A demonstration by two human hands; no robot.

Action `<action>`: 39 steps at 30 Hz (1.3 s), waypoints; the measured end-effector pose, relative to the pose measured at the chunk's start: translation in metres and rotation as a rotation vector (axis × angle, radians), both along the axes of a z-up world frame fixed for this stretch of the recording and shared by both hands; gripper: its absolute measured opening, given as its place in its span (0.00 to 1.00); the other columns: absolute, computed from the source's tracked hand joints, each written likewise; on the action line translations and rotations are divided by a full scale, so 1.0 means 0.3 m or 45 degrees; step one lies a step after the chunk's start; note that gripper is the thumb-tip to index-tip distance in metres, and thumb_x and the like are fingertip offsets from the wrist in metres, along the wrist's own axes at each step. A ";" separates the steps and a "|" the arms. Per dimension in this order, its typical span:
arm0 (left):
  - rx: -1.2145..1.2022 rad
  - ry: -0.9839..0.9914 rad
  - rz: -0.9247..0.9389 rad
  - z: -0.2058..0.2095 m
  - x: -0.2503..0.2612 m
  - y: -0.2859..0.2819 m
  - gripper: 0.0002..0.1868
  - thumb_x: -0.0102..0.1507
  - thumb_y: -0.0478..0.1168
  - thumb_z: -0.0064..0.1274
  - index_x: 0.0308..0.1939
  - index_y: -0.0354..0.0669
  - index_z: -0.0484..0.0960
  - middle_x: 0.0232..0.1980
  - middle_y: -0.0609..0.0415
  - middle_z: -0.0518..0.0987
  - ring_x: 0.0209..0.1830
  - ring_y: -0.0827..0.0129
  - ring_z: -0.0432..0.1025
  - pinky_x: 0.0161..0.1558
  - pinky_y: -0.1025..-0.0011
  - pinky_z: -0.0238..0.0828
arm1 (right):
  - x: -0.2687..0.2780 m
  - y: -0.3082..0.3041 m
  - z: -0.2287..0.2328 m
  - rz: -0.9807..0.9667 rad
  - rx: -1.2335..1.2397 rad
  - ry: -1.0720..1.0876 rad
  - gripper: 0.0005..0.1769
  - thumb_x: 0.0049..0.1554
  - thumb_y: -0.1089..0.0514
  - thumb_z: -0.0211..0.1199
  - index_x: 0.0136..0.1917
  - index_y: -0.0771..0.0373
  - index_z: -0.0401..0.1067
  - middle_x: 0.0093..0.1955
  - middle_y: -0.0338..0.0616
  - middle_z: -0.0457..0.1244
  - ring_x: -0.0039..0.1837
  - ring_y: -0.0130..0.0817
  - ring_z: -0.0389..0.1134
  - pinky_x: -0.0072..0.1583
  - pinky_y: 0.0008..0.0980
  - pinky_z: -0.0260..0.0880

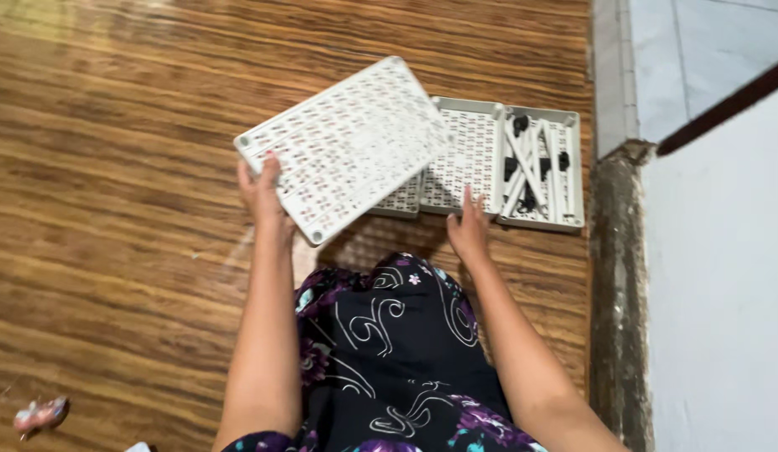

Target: The person assembles a multi-tier plastic storage rack by inserting white plastic poles into the corners of perforated trays and attaching black connectors. The person arranges the trays, inserts the poles, and stacks the trays to form a vertical rack structure.

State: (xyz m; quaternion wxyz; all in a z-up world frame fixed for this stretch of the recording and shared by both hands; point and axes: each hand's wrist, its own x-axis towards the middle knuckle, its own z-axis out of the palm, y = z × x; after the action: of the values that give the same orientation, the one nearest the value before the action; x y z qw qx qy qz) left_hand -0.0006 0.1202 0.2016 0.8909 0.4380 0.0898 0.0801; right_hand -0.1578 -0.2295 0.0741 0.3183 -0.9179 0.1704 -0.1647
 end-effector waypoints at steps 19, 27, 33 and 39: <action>0.026 0.309 0.480 0.092 -0.012 -0.035 0.45 0.66 0.34 0.52 0.79 0.54 0.40 0.72 0.34 0.67 0.63 0.50 0.77 0.53 0.58 0.80 | 0.228 0.174 -0.279 0.672 -0.170 -0.047 0.13 0.58 0.64 0.62 0.57 0.62 0.75 0.56 0.56 0.68 0.59 0.56 0.67 0.60 0.51 0.67; -0.229 0.382 0.795 0.081 0.016 0.080 0.44 0.67 0.41 0.50 0.78 0.62 0.39 0.74 0.39 0.67 0.67 0.49 0.73 0.55 0.50 0.76 | 0.373 0.335 -0.382 0.432 -0.110 0.117 0.01 0.54 0.60 0.65 0.42 0.58 0.75 0.43 0.48 0.68 0.50 0.47 0.70 0.52 0.47 0.67; -0.278 0.145 0.884 0.031 0.053 0.251 0.41 0.67 0.44 0.54 0.77 0.60 0.46 0.75 0.39 0.67 0.70 0.47 0.72 0.59 0.46 0.74 | 0.542 0.250 -0.147 -0.118 0.485 -0.393 0.18 0.72 0.51 0.48 0.46 0.64 0.70 0.42 0.45 0.63 0.46 0.37 0.63 0.53 0.38 0.64; -0.471 0.057 0.869 -0.007 0.046 0.287 0.50 0.65 0.49 0.58 0.77 0.59 0.35 0.77 0.38 0.65 0.71 0.45 0.71 0.63 0.42 0.71 | 0.663 0.049 0.061 -0.678 1.927 -0.761 0.27 0.68 0.43 0.41 0.68 0.64 0.65 0.65 0.47 0.66 0.65 0.40 0.67 0.67 0.41 0.65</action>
State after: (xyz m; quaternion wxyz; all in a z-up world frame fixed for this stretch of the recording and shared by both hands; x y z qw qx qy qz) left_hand 0.0130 0.2063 0.1994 0.8748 0.2166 0.2627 0.3448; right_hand 0.0412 -0.2148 0.0923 0.8276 -0.3058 0.3534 -0.3110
